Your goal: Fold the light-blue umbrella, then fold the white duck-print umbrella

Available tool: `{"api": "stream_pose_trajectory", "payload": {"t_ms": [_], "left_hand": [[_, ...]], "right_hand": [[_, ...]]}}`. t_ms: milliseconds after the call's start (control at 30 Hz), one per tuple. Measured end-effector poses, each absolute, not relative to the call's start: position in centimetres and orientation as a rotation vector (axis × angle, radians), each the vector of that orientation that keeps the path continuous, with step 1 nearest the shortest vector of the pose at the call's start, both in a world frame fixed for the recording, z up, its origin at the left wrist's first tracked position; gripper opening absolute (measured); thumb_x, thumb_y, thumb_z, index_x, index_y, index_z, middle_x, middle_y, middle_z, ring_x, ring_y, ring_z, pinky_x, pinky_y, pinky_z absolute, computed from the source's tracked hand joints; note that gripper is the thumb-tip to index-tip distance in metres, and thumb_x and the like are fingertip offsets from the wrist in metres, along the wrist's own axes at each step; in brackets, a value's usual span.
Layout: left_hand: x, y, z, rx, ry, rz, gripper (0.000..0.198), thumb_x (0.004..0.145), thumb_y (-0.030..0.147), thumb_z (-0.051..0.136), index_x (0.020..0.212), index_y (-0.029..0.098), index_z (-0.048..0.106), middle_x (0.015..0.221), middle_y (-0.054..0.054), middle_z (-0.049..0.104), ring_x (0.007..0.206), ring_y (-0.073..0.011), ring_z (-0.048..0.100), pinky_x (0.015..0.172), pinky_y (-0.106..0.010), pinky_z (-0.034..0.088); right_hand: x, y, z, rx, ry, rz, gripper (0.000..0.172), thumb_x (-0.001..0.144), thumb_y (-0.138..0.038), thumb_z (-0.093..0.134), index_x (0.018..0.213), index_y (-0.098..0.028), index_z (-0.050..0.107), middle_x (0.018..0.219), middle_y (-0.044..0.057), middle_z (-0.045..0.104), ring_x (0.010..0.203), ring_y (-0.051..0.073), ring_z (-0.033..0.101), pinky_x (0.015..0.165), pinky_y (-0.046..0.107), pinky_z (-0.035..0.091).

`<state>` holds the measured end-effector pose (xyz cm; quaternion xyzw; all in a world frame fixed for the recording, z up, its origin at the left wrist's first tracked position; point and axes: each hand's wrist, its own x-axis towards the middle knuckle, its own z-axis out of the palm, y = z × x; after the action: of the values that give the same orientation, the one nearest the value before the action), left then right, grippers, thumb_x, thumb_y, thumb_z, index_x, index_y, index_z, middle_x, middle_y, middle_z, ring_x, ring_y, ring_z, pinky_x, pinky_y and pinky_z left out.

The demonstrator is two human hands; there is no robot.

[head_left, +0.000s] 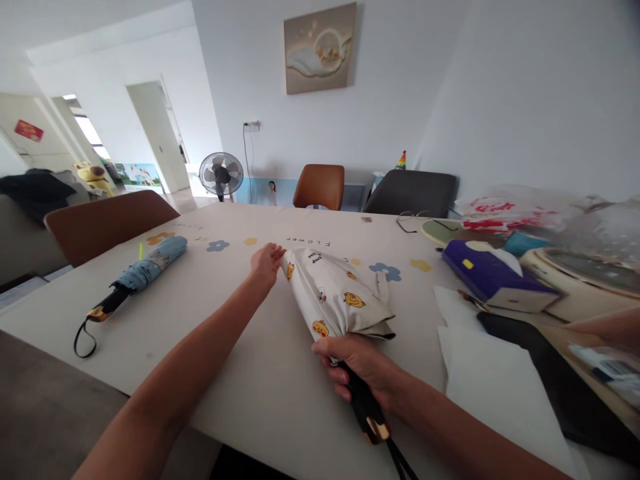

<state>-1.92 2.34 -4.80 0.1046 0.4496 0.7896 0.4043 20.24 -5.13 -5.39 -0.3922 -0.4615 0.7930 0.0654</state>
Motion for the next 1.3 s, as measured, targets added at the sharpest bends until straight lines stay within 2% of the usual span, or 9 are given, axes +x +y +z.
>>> {"api": "stream_pose_trajectory", "payload": {"t_ms": [167,267,433,567,667,767,1000,1167,1300], "left_hand": [[-2.1,2.0,-4.3,0.439,1.230,2.053,0.014,0.064,0.006,0.057,0.075,0.014,0.056,0.070,-0.004,0.061,0.064,-0.0124,0.059,0.074,-0.031,0.048],[0.4,1.3,-2.8,0.889,1.305,2.001,0.019,0.062,0.007,0.058,0.079,0.016,0.061,0.075,-0.004,0.064,0.075,-0.0149,0.060,0.081,-0.031,0.045],[5.5,1.8,-0.5,1.552,1.225,1.466,0.027,0.056,0.001,0.056,0.072,0.020,0.067,0.079,-0.004,0.068,0.085,-0.0193,0.060,0.089,-0.032,0.039],[9.0,4.5,-0.9,1.466,1.232,1.178,0.025,0.052,-0.002,0.054,0.054,0.022,0.061,0.060,-0.001,0.064,0.074,-0.0223,0.063,0.092,-0.040,0.037],[11.0,6.4,-1.5,1.637,1.294,1.058,0.029,0.046,-0.005,0.051,0.045,0.024,0.055,0.042,0.004,0.056,0.056,-0.0195,0.059,0.100,-0.049,0.024],[12.2,7.1,-1.0,1.800,1.320,0.924,0.031,0.043,-0.007,0.048,0.038,0.024,0.051,0.036,0.006,0.052,0.045,-0.0157,0.053,0.104,-0.049,0.014],[12.3,6.3,0.6,1.963,1.406,0.492,0.028,0.041,-0.005,0.051,0.038,0.023,0.057,0.040,0.001,0.052,0.066,-0.0226,0.059,0.097,-0.046,0.027],[12.0,6.1,0.2,2.548,1.294,-0.114,0.017,0.053,0.012,0.054,0.061,0.021,0.065,0.073,-0.002,0.064,0.091,-0.0244,0.051,0.092,-0.044,0.030],[11.3,5.7,1.4,2.626,1.368,0.280,0.019,0.063,0.013,0.045,0.074,0.016,0.060,0.081,-0.005,0.062,0.078,-0.0174,0.052,0.076,-0.033,0.039]], "right_hand": [[20.0,-4.8,-4.9,-1.188,-1.135,2.398,0.011,0.078,-0.021,0.055,0.074,-0.015,0.047,0.059,-0.005,0.044,0.036,0.002,0.032,0.031,0.015,0.033],[20.0,-4.7,-4.7,-1.206,-1.123,2.435,0.011,0.079,-0.022,0.054,0.074,-0.016,0.046,0.059,-0.006,0.043,0.035,0.002,0.032,0.031,0.016,0.034],[20.1,-4.7,-5.1,-1.214,-1.229,2.444,0.013,0.078,-0.025,0.057,0.076,-0.016,0.047,0.060,-0.005,0.046,0.036,0.003,0.033,0.031,0.016,0.035],[20.3,-4.7,-4.9,-1.192,-1.214,2.459,0.014,0.077,-0.024,0.057,0.078,-0.016,0.046,0.062,-0.005,0.046,0.039,0.003,0.035,0.032,0.016,0.036],[20.3,-4.8,-4.4,-1.199,-1.199,2.459,0.013,0.077,-0.022,0.057,0.078,-0.017,0.045,0.062,-0.005,0.045,0.039,0.003,0.034,0.032,0.016,0.036],[20.3,-4.9,-4.1,-1.188,-1.187,2.470,0.012,0.078,-0.021,0.055,0.076,-0.017,0.044,0.060,-0.005,0.044,0.038,0.003,0.033,0.032,0.016,0.035],[20.5,-4.8,-4.7,-1.094,-1.166,2.490,0.014,0.076,-0.022,0.058,0.079,-0.016,0.046,0.060,-0.005,0.044,0.039,0.003,0.034,0.033,0.016,0.035],[20.3,-4.8,-4.5,-1.119,-1.163,2.476,0.015,0.076,-0.021,0.059,0.077,-0.016,0.045,0.061,-0.004,0.045,0.039,0.003,0.034,0.032,0.016,0.035],[20.2,-4.7,-4.5,-1.154,-1.126,2.505,0.014,0.077,-0.020,0.058,0.077,-0.017,0.044,0.060,-0.005,0.046,0.037,0.003,0.034,0.032,0.016,0.034]]}}
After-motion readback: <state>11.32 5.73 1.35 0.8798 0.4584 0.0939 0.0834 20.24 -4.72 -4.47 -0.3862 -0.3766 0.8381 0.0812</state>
